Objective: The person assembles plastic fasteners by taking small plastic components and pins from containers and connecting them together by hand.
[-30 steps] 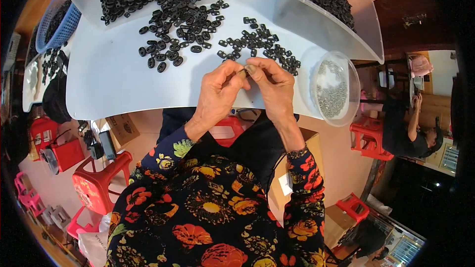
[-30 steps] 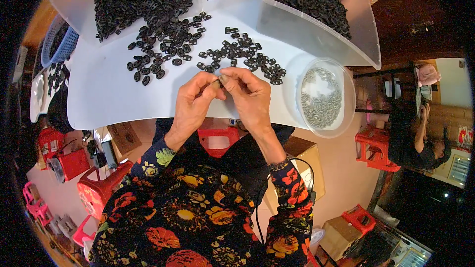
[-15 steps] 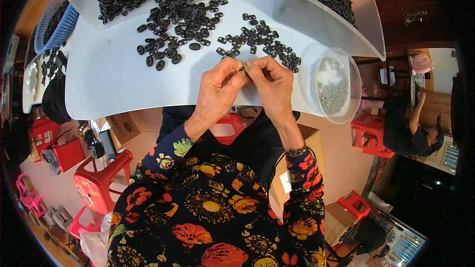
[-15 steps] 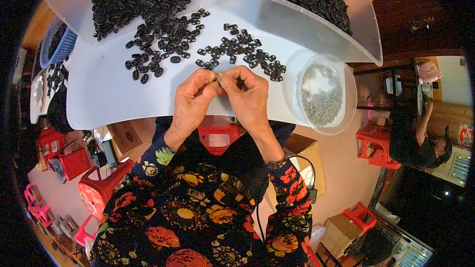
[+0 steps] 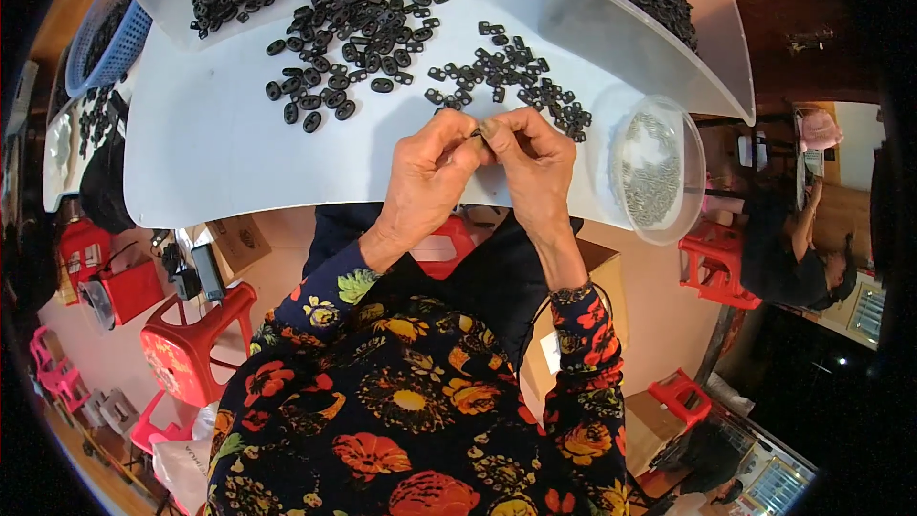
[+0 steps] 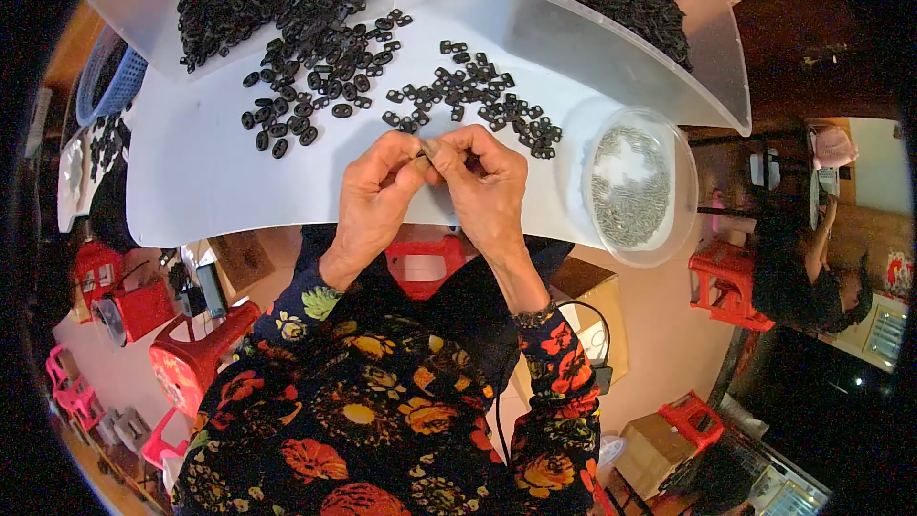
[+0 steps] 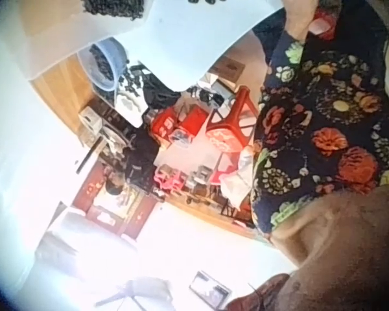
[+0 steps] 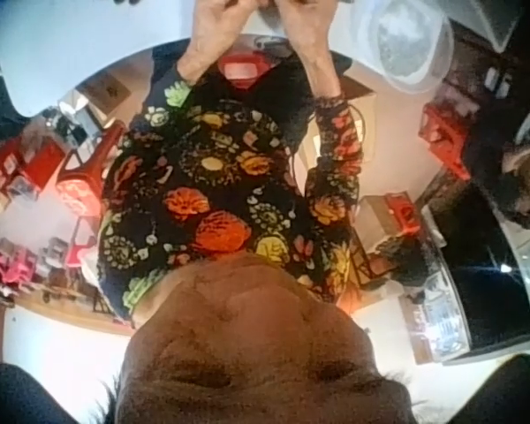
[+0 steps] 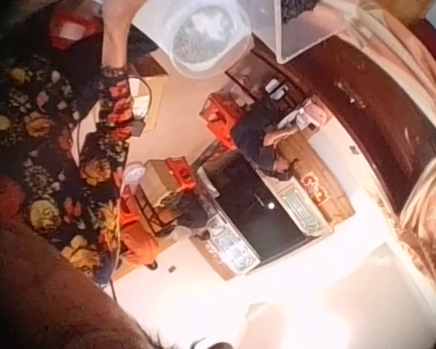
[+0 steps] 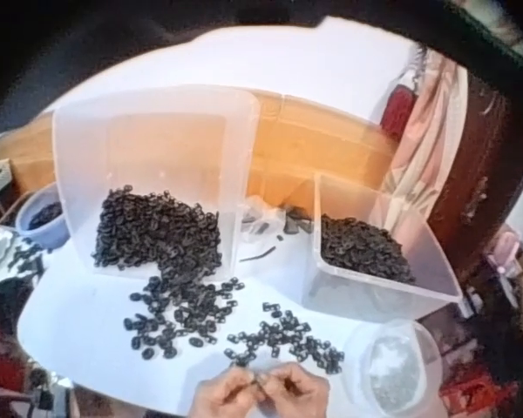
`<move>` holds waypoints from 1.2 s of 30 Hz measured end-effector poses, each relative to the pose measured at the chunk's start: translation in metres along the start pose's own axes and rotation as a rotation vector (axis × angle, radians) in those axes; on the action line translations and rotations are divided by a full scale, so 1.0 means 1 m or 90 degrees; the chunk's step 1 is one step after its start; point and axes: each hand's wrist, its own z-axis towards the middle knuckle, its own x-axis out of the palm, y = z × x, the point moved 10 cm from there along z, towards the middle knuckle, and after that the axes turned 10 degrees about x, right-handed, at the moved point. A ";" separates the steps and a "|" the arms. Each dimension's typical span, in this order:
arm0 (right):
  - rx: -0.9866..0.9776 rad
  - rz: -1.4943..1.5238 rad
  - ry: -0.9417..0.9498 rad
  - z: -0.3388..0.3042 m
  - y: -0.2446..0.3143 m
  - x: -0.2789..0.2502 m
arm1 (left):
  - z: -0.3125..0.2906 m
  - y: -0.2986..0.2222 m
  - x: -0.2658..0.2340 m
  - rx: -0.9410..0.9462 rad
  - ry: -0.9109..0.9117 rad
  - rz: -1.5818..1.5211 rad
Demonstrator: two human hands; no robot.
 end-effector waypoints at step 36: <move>-0.071 0.094 0.054 -0.001 -0.001 -0.003 | 0.031 -0.096 -0.057 0.337 0.099 0.627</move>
